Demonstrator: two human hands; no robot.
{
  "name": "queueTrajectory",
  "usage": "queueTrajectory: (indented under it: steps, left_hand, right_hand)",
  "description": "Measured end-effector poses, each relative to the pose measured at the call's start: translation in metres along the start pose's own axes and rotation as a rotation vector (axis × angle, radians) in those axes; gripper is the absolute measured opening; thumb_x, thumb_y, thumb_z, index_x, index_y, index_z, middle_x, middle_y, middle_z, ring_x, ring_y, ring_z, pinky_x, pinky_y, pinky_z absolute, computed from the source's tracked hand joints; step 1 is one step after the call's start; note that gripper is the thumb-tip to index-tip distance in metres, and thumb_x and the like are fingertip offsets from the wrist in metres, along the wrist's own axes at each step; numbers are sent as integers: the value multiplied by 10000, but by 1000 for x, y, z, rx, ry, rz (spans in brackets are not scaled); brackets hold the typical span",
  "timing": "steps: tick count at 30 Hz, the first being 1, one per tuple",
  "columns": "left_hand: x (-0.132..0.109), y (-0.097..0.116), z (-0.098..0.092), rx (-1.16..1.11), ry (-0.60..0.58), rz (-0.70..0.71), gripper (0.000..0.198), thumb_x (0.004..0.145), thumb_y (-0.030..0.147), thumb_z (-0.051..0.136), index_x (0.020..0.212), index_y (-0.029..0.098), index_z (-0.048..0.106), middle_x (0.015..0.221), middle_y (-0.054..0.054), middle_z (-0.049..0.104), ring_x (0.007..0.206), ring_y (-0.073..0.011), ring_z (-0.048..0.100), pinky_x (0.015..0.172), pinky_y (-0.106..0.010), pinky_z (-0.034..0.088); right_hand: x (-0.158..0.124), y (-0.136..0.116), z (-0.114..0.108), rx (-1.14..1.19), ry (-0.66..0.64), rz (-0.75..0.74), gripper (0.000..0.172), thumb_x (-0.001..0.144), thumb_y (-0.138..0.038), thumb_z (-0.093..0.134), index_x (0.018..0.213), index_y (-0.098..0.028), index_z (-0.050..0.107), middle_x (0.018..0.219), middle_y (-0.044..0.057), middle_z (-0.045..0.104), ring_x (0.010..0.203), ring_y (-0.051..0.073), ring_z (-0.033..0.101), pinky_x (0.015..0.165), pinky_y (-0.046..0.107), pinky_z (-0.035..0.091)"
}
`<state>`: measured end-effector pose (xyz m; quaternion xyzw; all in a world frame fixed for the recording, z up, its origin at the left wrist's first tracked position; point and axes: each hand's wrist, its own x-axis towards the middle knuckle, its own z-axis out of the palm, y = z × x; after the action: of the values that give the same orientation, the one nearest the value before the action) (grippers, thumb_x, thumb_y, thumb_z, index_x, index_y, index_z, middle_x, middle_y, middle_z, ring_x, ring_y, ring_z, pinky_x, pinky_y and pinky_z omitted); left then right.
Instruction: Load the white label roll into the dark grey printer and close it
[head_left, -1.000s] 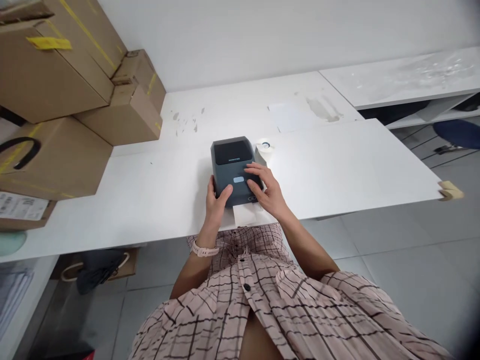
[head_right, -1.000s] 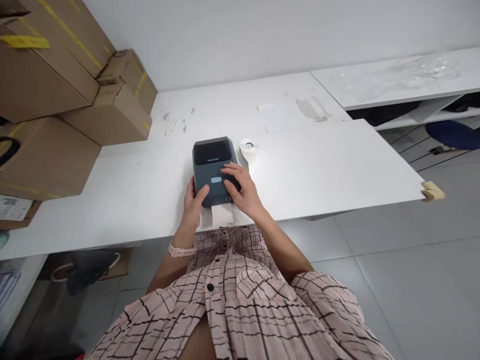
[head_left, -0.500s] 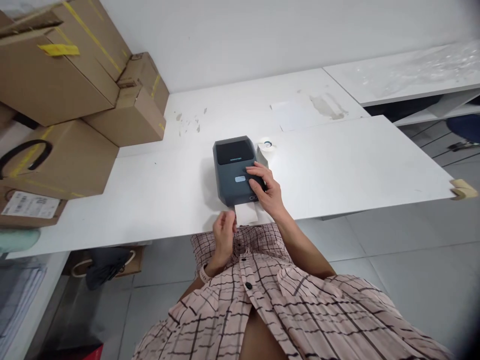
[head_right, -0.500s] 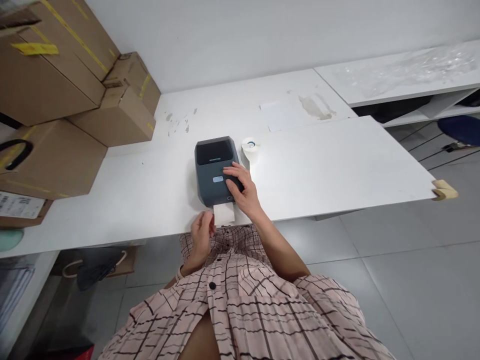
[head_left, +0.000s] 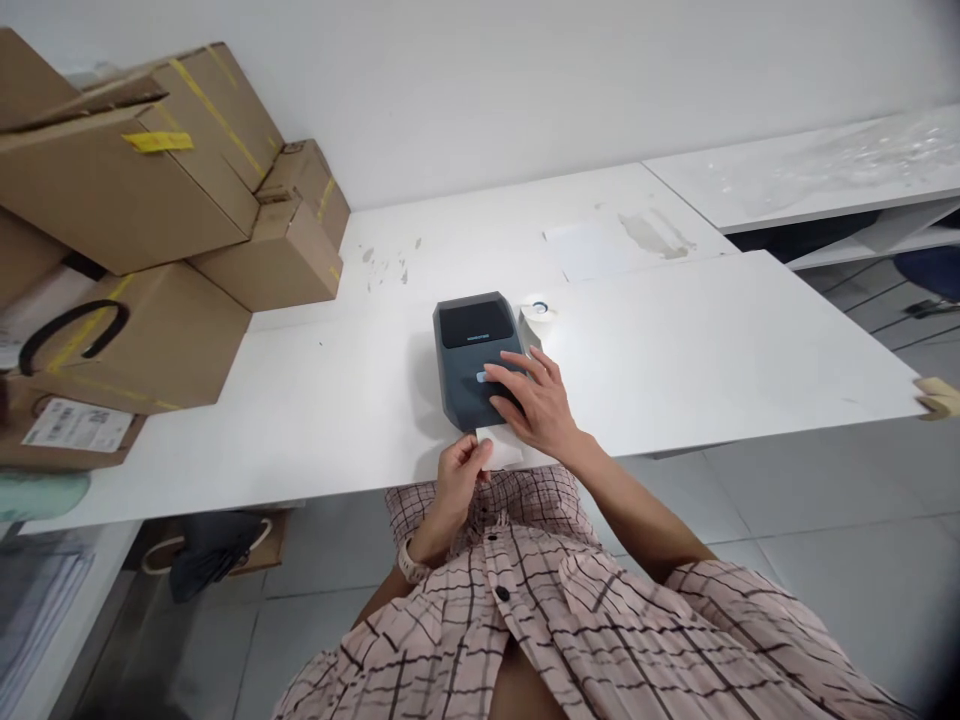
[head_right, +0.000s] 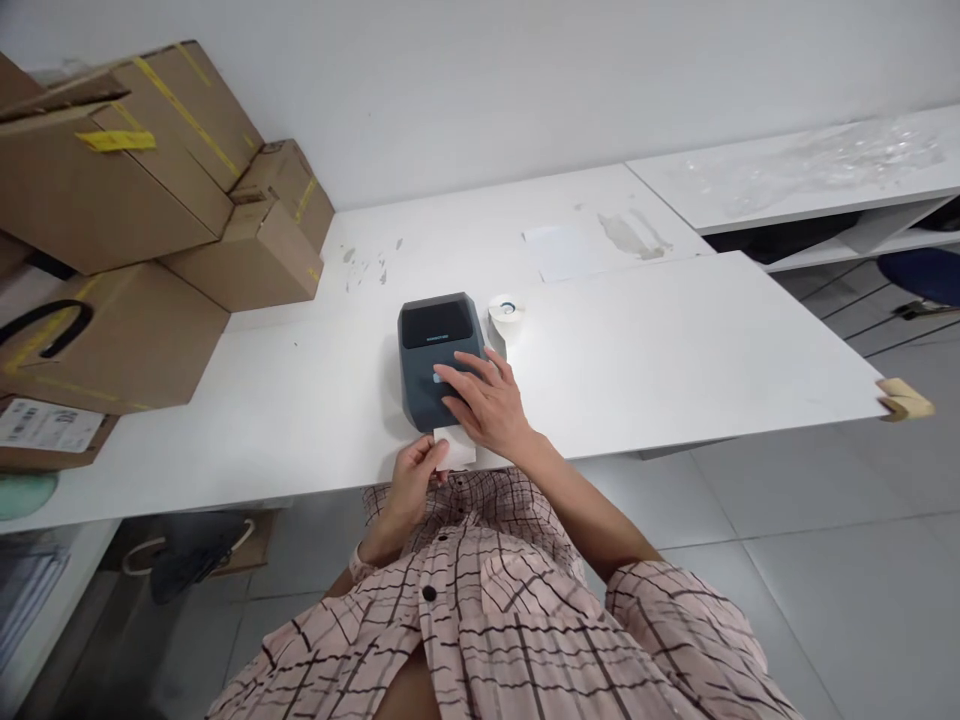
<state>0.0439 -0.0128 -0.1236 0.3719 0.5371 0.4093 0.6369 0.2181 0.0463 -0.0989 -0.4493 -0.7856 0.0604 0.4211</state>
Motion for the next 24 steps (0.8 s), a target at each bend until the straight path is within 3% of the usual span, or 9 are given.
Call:
queueTrajectory:
  steps: [2, 4, 7, 9, 11, 14, 17, 21, 24]
  left_hand:
    - [0, -2, -11, 67, 81, 110, 438, 794, 591, 757, 618, 222, 599, 560, 29, 527, 518, -120, 481, 515, -259, 387]
    - [4, 0, -20, 110, 252, 255, 341, 875, 558, 680, 754, 240, 684, 670, 4, 610, 593, -144, 547, 555, -267, 437]
    - [16, 8, -24, 161, 414, 423, 335, 928, 534, 635, 1119, 272, 719, 1104, -64, 740, 972, -211, 693, 783, -308, 561]
    - [23, 15, -20, 182, 362, 458, 476, 946, 558, 617, 1330, 277, 651, 1410, -99, 663, 1274, -271, 636, 980, -364, 560]
    - [27, 23, -14, 164, 274, 451, 594, 957, 593, 594, 1461, 278, 573, 1558, -104, 566, 1430, -309, 541, 1093, -396, 525]
    - [25, 36, -6, 134, 214, 466, 642, 973, 622, 550, 1526, 295, 525, 1642, -71, 488, 1542, -310, 425, 1198, -383, 463]
    - [27, 58, -5, 110, 205, 558, 631, 986, 627, 520, 1534, 314, 514, 1665, -49, 461, 1575, -307, 378, 1256, -397, 408]
    - [56, 92, -10, 44, 167, 701, 612, 972, 621, 563, 1502, 316, 535, 1622, -66, 515, 1560, -317, 406, 1271, -461, 374]
    - [85, 96, -15, 84, 187, 681, 619, 946, 557, 639, 1504, 322, 514, 1627, -72, 508, 1571, -320, 385, 1271, -471, 358]
  right_hand:
    - [0, -6, -2, -78, -77, -34, 397, 1051, -371, 522, 1447, -339, 543, 1202, 29, 793, 1353, 282, 625, 1300, 566, 285]
    - [2, -12, -2, -122, -132, -55, 363, 1054, -393, 514, 1401, -309, 580, 1221, 57, 780, 1304, 286, 654, 1291, 560, 304]
    - [4, -17, -2, -116, -163, -67, 283, 1058, -380, 497, 1288, -295, 638, 1173, 64, 781, 1237, 282, 686, 1262, 559, 347]
    - [3, -16, -3, -57, -93, -41, 262, 1048, -386, 517, 1259, -297, 644, 1132, 61, 783, 1206, 287, 696, 1238, 572, 376]
    - [-1, -13, -7, 34, 42, 53, 298, 1045, -407, 522, 1307, -302, 617, 1202, 78, 762, 1231, 295, 679, 1192, 572, 435]
    - [-9, -7, -14, 161, 182, 222, 398, 1061, -462, 478, 1430, -328, 543, 1457, 104, 641, 1379, 307, 587, 1160, 563, 485]
    - [-5, 0, -21, 248, 165, 248, 501, 1074, -539, 410, 1541, -363, 446, 1634, 78, 487, 1505, 305, 475, 1222, 560, 441]
    - [36, 16, -26, 276, 132, 205, 607, 1073, -629, 310, 1634, -398, 297, 1713, 29, 374, 1585, 283, 359, 1288, 534, 365]
    - [82, 33, -24, 249, 156, 147, 684, 1051, -702, 252, 1661, -395, 215, 1734, 31, 325, 1606, 293, 309, 1304, 554, 311]
